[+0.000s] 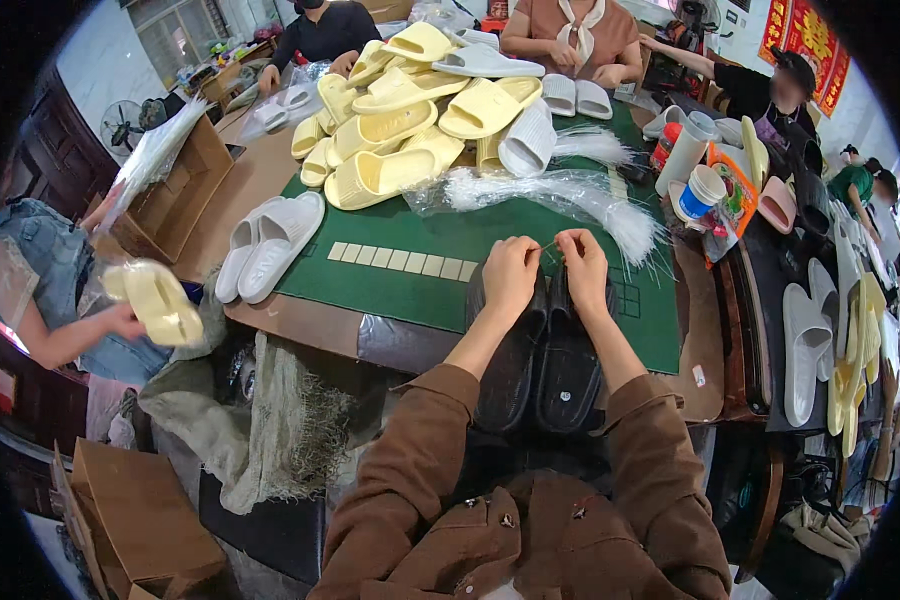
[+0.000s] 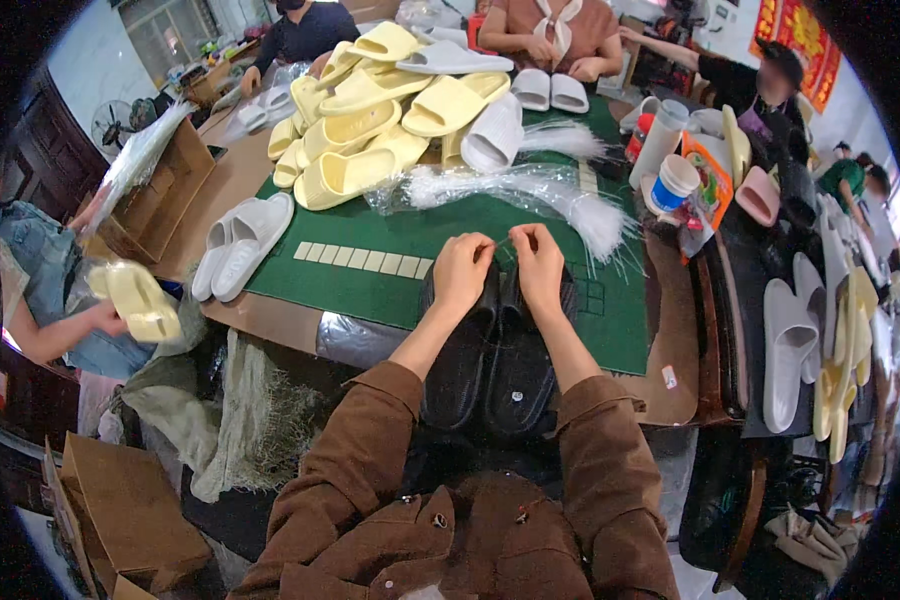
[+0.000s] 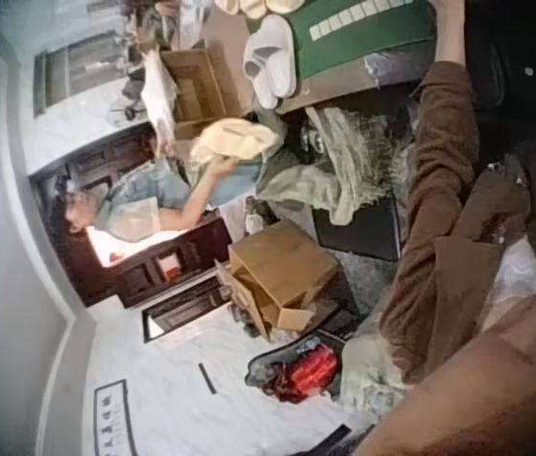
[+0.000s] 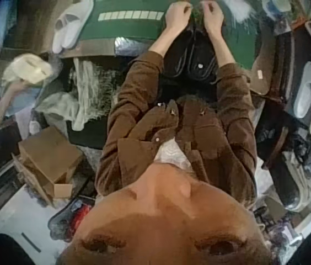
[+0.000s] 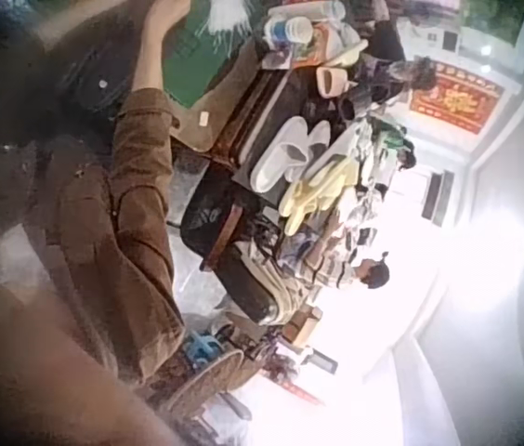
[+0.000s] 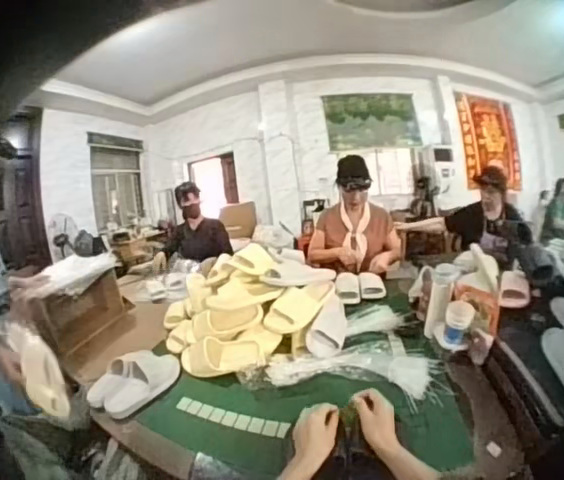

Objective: The person assembles plastic slippers by inserting small white fasteners into pre-drilled holes on the sole. They handle black, white, and yellow slippers, picking up pairs, inserting fasteners, and placing them back on the table. The task is performed by hand without additional tools.

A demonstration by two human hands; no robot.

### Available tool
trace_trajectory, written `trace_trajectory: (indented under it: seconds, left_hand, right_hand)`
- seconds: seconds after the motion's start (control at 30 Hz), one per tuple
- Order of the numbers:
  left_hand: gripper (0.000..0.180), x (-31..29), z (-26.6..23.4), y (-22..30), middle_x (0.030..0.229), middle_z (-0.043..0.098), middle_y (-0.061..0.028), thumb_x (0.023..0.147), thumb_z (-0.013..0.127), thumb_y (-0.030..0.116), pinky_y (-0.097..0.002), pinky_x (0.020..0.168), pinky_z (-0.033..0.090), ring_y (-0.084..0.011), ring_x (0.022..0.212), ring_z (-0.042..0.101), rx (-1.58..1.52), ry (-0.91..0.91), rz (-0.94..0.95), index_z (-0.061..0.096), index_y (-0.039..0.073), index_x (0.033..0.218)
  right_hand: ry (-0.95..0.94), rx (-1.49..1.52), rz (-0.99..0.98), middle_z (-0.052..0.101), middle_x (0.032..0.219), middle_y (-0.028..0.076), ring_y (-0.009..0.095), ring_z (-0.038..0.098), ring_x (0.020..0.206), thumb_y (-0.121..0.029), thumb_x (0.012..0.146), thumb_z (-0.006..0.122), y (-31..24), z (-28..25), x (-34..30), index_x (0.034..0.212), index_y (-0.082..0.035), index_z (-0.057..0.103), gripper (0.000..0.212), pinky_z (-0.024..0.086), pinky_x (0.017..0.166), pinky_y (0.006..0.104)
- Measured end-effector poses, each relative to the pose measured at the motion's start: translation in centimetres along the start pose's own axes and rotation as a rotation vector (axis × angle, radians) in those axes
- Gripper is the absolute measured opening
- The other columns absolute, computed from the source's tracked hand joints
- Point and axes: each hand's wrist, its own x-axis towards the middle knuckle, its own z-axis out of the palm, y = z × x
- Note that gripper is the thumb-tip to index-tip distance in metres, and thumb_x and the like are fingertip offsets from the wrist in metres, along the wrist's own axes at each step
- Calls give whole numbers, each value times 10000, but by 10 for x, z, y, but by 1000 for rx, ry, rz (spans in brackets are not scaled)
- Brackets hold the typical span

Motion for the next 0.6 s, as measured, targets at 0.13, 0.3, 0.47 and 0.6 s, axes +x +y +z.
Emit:
trace_trajectory:
  seconds: [0.13,0.3,0.47,0.6]
  left_hand:
    - [111,0,-1,-5,860,657,-102,859,636,148,-423,755,477,-312,864,593,51,-68,-6,678,49,885]
    - [94,1,2,-5,834,659,-116,837,645,119,-437,738,475,-326,825,592,27,-39,20,684,33,843]
    - [108,0,1,-7,830,659,-119,849,629,126,-441,738,473,-328,820,592,42,-44,28,688,35,839]
    - [115,0,0,-6,834,660,-118,853,621,129,-440,737,473,-329,824,592,58,-41,13,684,37,828]
  right_hand:
    - [-148,-164,50,686,851,90,150,626,770,-166,912,606,-5,0,-2,930,18,660,193,490,727,294]
    - [-91,-99,18,685,830,92,145,623,754,-150,908,602,-1,1,-2,948,5,669,173,487,709,296]
    - [-111,-74,10,691,844,92,144,631,766,-139,906,601,1,0,1,965,-2,676,167,493,725,294]
    - [-174,-68,-11,697,856,90,146,643,803,-141,911,595,-4,3,-2,971,8,676,181,495,760,284]
